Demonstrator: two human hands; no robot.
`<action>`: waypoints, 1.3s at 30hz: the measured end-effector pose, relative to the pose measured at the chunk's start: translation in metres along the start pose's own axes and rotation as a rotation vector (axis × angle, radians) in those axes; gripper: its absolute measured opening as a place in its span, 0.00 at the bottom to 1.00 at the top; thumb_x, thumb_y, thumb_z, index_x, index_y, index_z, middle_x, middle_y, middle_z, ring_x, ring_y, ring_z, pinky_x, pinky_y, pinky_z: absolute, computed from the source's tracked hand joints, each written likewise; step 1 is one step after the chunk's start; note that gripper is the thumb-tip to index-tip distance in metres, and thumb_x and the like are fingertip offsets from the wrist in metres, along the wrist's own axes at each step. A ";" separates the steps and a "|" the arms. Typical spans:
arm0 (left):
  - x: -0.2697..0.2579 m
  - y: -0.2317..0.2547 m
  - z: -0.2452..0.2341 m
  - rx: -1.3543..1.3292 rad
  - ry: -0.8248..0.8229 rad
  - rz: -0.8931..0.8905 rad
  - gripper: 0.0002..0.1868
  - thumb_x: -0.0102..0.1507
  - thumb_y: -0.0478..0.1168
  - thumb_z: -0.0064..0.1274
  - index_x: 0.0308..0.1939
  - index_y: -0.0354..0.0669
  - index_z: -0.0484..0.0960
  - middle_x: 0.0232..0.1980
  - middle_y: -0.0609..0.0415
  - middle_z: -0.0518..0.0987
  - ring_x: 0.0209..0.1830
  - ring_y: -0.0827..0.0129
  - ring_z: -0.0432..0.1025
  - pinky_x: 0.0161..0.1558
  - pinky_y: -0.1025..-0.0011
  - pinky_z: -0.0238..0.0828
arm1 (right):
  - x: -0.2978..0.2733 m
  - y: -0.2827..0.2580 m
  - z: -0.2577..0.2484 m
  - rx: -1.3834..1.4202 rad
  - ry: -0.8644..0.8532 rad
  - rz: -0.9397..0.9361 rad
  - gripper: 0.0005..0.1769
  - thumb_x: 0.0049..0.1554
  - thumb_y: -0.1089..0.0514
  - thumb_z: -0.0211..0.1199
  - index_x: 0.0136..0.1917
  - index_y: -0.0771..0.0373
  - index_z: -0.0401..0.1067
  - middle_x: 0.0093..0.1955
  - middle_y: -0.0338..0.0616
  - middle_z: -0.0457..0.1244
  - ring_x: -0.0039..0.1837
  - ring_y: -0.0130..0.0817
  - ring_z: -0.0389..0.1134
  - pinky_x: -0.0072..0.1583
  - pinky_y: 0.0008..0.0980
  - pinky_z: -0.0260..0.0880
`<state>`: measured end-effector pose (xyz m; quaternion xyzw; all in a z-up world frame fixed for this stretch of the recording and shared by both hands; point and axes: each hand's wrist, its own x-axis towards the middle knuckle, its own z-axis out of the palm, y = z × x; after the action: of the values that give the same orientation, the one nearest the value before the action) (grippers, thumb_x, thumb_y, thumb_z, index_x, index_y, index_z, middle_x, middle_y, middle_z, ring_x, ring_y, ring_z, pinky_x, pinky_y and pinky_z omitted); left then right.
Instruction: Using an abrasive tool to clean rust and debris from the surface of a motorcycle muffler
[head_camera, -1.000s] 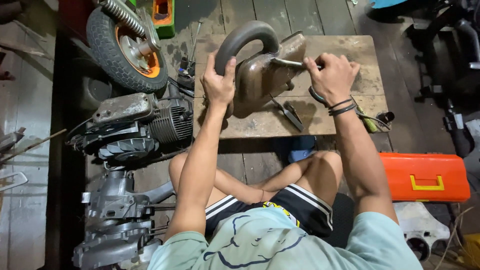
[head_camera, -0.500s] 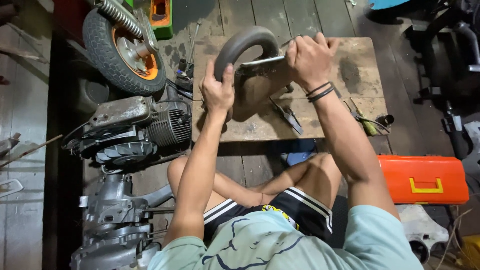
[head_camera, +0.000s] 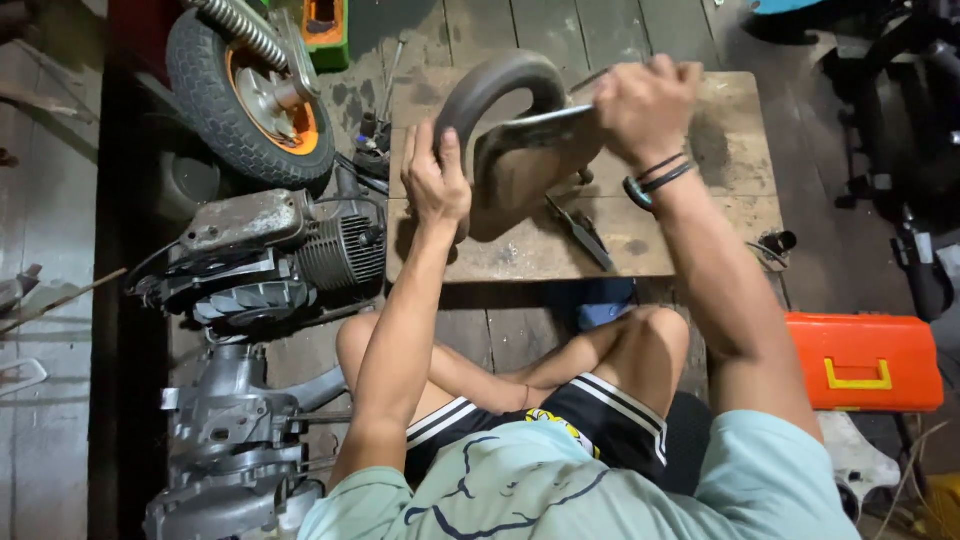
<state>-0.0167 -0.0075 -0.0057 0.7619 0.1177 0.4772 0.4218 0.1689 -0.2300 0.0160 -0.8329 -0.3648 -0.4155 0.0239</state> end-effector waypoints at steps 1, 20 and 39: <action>0.001 0.000 0.001 -0.006 0.001 0.005 0.30 0.73 0.58 0.31 0.47 0.34 0.77 0.43 0.43 0.76 0.43 0.50 0.73 0.44 0.59 0.69 | -0.004 0.014 -0.001 -0.006 0.005 0.001 0.26 0.69 0.47 0.40 0.35 0.49 0.72 0.32 0.29 0.67 0.41 0.29 0.61 0.50 0.35 0.52; 0.011 -0.009 0.004 0.034 -0.024 -0.018 0.27 0.74 0.56 0.30 0.54 0.38 0.77 0.46 0.44 0.79 0.48 0.48 0.74 0.49 0.59 0.69 | 0.000 -0.023 0.015 0.010 -0.014 0.067 0.26 0.69 0.46 0.39 0.36 0.47 0.72 0.33 0.30 0.68 0.45 0.31 0.64 0.51 0.36 0.52; 0.017 0.001 0.008 -0.040 -0.032 -0.005 0.25 0.74 0.54 0.29 0.53 0.39 0.76 0.45 0.45 0.80 0.46 0.49 0.75 0.48 0.60 0.69 | -0.006 0.034 0.001 -0.041 -0.076 0.140 0.26 0.69 0.47 0.40 0.32 0.49 0.67 0.33 0.32 0.68 0.36 0.29 0.56 0.47 0.35 0.50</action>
<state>-0.0017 -0.0022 0.0042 0.7606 0.1033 0.4660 0.4401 0.1885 -0.2585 0.0199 -0.8719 -0.2976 -0.3883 0.0219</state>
